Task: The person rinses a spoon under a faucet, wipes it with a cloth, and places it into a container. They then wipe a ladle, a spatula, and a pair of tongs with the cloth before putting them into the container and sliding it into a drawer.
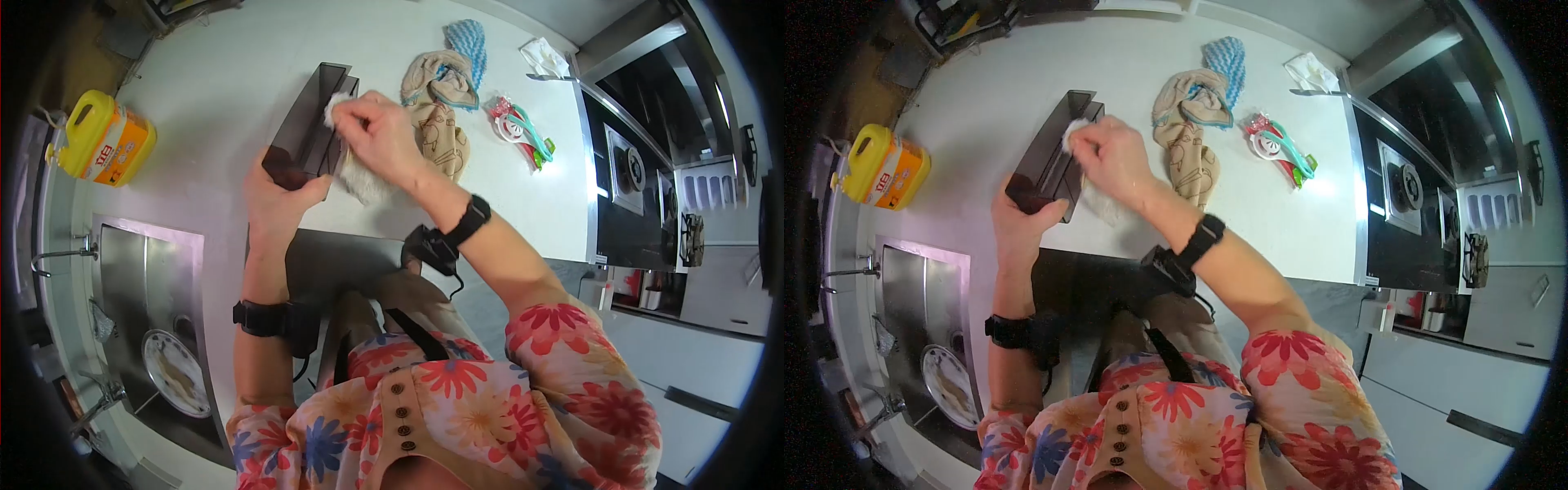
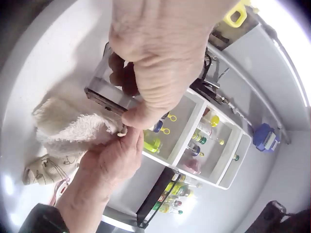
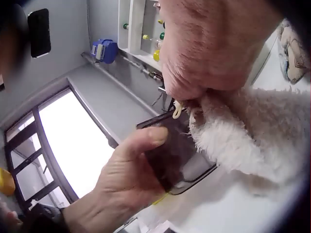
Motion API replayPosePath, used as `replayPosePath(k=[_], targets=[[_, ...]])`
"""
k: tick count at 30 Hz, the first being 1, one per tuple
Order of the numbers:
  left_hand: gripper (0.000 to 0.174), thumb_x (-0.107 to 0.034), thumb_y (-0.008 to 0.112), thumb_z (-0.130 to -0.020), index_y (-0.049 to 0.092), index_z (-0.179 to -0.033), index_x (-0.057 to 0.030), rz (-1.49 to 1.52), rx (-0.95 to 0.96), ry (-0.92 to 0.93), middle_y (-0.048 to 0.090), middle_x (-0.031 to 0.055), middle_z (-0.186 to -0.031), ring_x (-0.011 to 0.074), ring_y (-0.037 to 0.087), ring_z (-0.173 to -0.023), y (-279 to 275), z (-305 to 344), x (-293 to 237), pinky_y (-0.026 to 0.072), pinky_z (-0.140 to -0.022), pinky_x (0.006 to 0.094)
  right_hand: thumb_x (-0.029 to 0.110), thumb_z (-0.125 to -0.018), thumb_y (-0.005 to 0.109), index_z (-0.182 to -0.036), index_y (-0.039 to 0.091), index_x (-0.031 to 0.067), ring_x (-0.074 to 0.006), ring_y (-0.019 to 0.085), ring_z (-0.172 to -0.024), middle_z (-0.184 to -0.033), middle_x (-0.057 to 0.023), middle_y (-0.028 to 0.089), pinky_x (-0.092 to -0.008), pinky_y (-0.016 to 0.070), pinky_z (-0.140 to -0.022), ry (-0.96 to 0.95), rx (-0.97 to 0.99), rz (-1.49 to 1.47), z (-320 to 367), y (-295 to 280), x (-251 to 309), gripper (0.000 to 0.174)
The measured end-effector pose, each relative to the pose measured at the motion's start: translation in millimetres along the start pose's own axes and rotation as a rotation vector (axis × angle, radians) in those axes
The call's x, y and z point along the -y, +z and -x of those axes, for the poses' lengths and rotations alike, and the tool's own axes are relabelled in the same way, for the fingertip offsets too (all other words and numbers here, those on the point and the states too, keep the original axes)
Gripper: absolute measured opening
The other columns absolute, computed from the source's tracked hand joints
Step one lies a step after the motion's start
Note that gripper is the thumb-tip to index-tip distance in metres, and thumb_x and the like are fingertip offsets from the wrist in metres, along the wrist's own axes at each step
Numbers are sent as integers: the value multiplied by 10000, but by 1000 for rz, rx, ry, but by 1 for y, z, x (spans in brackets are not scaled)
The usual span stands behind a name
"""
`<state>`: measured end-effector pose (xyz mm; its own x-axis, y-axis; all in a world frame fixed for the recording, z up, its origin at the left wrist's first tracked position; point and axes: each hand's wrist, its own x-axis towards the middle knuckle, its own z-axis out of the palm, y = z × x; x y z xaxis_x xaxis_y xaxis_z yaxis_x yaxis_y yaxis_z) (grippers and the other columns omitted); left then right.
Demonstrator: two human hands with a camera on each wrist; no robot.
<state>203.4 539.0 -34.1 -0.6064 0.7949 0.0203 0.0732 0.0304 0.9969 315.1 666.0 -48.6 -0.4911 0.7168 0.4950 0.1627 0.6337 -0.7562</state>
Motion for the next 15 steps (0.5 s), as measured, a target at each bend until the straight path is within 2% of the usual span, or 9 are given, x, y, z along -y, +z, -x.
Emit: replayPosePath(k=[5,7,8,9,10,11,13,14,15], targets=[[372,-90,768,-538,500,-788,-28,-248,25,23,547,21,-661,100,517,-599,-5,4,1,433,-551,243,170,-750,602,-767,671,76,-340,561,-671,-666,-146,583,-406,463,-615,-3,-93,109,-37,0,-50,119],[376,-91,767,-533,503,-793,-28,-252,40,31,547,21,-669,102,519,-601,-4,13,-1,434,-556,243,139,-744,610,-796,669,44,-287,592,-678,-676,-136,595,-379,475,-635,404,81,85,-47,-6,-60,123],[381,-91,766,-527,506,-798,-27,-247,53,31,548,21,-677,104,520,-603,-2,15,0,434,-560,243,139,-744,610,-796,669,44,-287,592,-678,-676,-136,595,-379,475,-635,402,77,83,-46,-5,-64,123],[392,-90,765,-522,511,-813,-20,-74,39,36,547,25,-691,109,526,-603,0,15,4,437,-560,244,139,-760,611,-802,666,22,-245,600,-681,-676,-113,604,-354,481,-640,444,54,-105,-43,-4,-65,136],[392,-90,765,-522,511,-813,-20,-72,38,33,547,25,-691,109,526,-603,-1,15,7,437,-560,244,139,-777,612,-808,663,1,-204,609,-685,-677,-90,613,-328,487,-646,489,34,-292,-40,-4,-66,151],[392,-80,761,-530,512,-827,-20,-70,32,30,548,24,-703,111,529,-609,-2,16,8,440,-565,248,139,-777,612,-808,663,1,-204,609,-685,-677,-90,613,-328,487,-646,496,41,-291,-36,-6,-68,151],[393,-70,757,-538,513,-841,-20,-70,15,26,550,24,-714,113,531,-615,-9,15,6,443,-570,252,144,-832,583,-866,646,-17,-150,606,-741,-754,-48,623,-293,498,-676,714,63,-521,-37,-20,-65,176],[396,-49,752,-541,512,-856,-26,82,41,-38,551,23,-728,111,531,-624,-14,13,5,442,-575,251,144,-832,583,-866,646,-17,-150,606,-741,-754,-48,623,-293,498,-676,712,69,-522,-36,-26,-66,176],[401,-27,746,-545,512,-870,-32,235,67,-99,552,22,-741,109,531,-634,-19,11,4,442,-580,251,134,-853,560,-920,625,4,-141,600,-760,-800,-30,618,-293,503,-703,751,52,-790,-35,-33,-69,159]])
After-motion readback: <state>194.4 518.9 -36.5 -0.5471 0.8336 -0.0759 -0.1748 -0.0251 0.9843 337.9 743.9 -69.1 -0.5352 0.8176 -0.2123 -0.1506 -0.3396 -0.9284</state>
